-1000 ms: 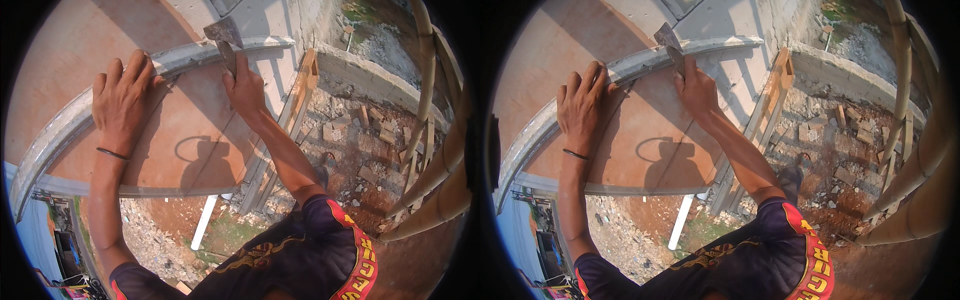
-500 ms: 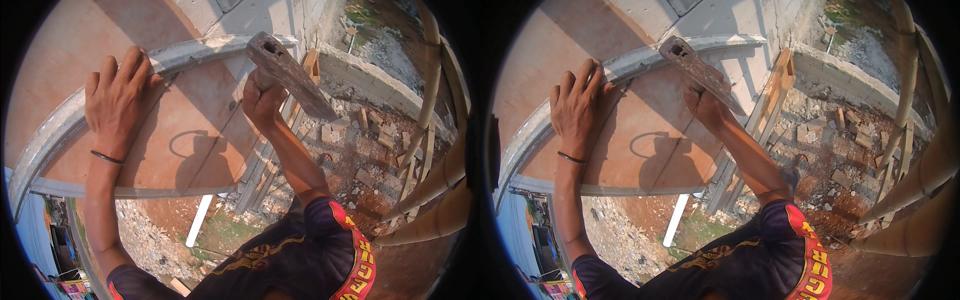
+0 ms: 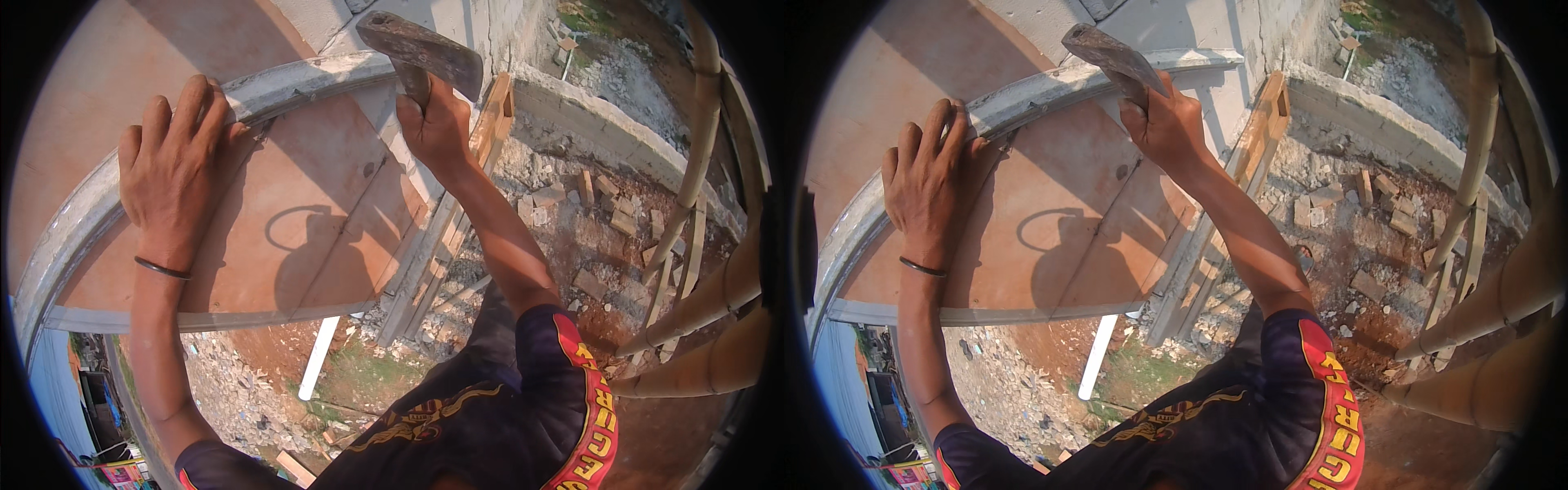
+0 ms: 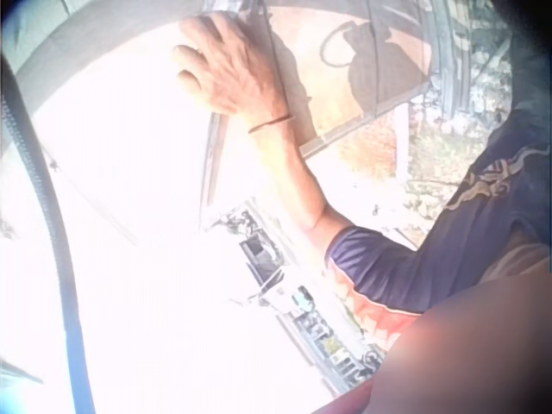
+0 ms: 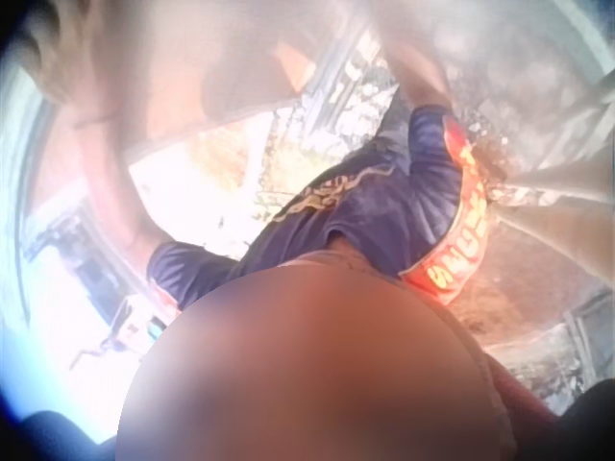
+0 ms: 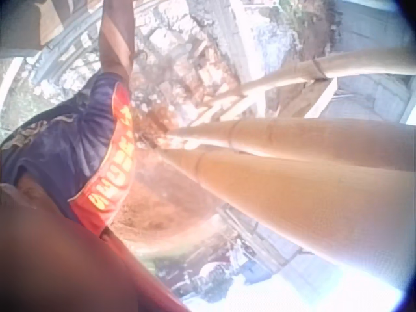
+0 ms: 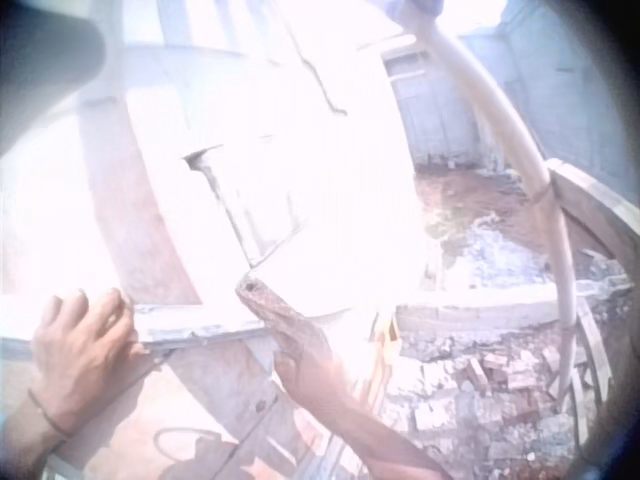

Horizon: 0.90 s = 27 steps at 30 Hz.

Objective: The person retrieves a long metal trim piece and a hammer from a pile of construction materials. They position the trim against a wooden structure and use the hammer to drive nails into it. The person then uses pliers to adjust or secure the trim.

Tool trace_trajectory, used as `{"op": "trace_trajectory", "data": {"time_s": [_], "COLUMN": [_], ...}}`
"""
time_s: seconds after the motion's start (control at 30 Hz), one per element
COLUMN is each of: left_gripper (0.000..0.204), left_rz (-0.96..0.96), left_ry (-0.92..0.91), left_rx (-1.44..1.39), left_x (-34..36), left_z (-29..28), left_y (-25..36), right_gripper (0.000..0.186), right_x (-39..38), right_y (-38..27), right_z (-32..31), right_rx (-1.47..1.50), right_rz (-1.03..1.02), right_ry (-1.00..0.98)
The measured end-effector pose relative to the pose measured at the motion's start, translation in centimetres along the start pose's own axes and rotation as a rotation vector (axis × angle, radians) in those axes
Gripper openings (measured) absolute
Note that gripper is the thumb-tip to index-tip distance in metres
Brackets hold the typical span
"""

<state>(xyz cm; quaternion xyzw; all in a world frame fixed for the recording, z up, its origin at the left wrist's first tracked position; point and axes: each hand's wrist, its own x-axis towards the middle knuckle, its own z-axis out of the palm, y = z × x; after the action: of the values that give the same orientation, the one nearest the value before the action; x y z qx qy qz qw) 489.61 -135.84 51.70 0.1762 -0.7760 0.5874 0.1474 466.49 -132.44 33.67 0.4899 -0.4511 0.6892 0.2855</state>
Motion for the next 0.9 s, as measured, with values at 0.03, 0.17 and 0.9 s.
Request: {"op": "trace_trajectory", "data": {"time_s": [0.03,0.17,0.9], "left_gripper": [0.025,0.027,0.033], "left_rz": [0.012,0.024,-0.174], "left_ry": [-0.003,0.017,-0.222], "left_rx": [-0.014,-0.003,-1.314], "left_x": [0.0,0.0,-1.7], "left_z": [0.0,0.2,-1.3], "left_y": [0.0,-0.3,16.2], "right_gripper": [0.028,0.034,0.031], "right_x": [0.0,0.1,-19.7], "right_y": [0.0,0.4,-1.6], "right_z": [0.0,0.0,-12.2], "right_rx": [-0.132,-0.296,-0.074], "right_rz": [0.152,0.224,1.165], "right_ry": [-0.224,-0.372,-0.489]}}
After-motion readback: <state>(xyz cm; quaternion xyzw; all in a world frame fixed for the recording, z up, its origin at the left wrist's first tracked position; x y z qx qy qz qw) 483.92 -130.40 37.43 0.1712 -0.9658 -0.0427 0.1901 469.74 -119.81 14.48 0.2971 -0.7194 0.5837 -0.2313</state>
